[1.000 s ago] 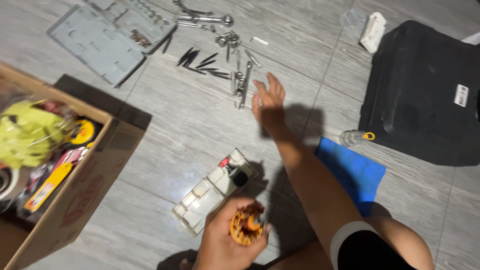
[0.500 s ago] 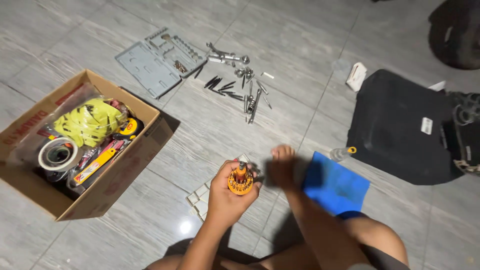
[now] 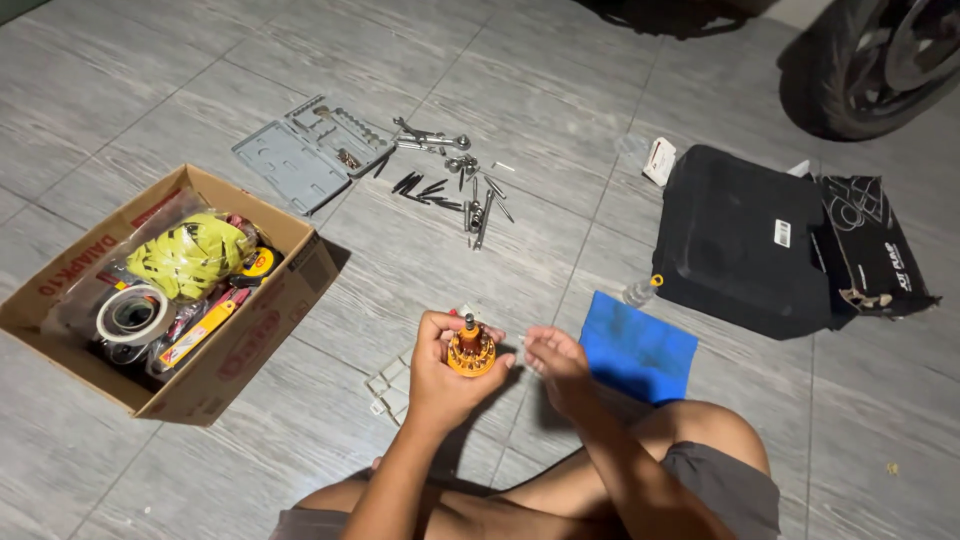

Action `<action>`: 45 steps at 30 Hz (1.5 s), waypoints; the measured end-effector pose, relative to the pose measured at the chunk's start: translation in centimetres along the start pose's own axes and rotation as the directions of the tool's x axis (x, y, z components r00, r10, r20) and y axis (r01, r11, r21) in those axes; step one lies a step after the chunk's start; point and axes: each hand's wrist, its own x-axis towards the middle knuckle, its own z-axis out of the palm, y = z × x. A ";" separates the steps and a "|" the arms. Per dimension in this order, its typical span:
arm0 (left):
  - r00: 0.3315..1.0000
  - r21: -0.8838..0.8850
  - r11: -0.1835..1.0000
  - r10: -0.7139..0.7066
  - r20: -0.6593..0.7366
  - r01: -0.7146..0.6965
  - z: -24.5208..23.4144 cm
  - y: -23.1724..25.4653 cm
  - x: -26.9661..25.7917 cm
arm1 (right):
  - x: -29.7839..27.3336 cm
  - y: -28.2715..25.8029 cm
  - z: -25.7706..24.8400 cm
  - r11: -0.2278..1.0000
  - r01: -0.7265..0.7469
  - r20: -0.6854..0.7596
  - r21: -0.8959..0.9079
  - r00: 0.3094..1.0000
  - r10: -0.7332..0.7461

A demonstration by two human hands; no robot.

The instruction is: Repairing a small orange mechanical component using a small tool while sitting on the floor.

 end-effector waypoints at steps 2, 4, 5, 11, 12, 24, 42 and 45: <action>1.000 0.005 1.000 -0.013 -0.003 0.013 -0.1 -0.9 -0.3 | -1.1 -2.4 0.9 0.997 0.055 0.023 0.046 0.998 -0.056; 1.000 0.003 1.000 -0.029 0.002 0.029 0.0 -1.5 -0.3 | -2.3 -4.6 1.6 0.989 0.115 0.034 0.093 0.992 -0.118; 1.000 0.045 0.999 -0.015 0.007 0.015 0.1 -1.5 -0.2 | -3.0 -5.6 2.0 0.977 0.163 0.056 0.137 0.984 -0.172; 0.999 0.176 0.984 -0.041 0.019 0.037 0.9 -1.0 0.2 | -5.4 -9.0 2.9 0.919 0.320 0.121 0.228 0.928 -0.353; 0.998 0.182 0.982 -0.053 0.021 0.049 0.9 -1.3 0.2 | -5.4 -8.9 2.8 0.903 0.359 0.137 0.238 0.908 -0.397; 0.990 0.142 0.988 -0.079 0.112 0.063 1.1 -1.6 0.1 | -8.7 -12.5 4.0 0.782 0.619 0.403 0.078 0.698 -0.592; 0.989 0.165 0.986 -0.044 0.144 0.020 1.8 0.0 0.4 | -11.3 -13.3 5.7 0.517 0.846 0.486 -0.131 0.509 -0.710; 0.987 0.178 0.984 -0.034 0.155 0.006 1.6 -0.2 0.3 | -11.3 -13.2 5.9 0.522 0.849 0.479 -0.088 0.495 -0.725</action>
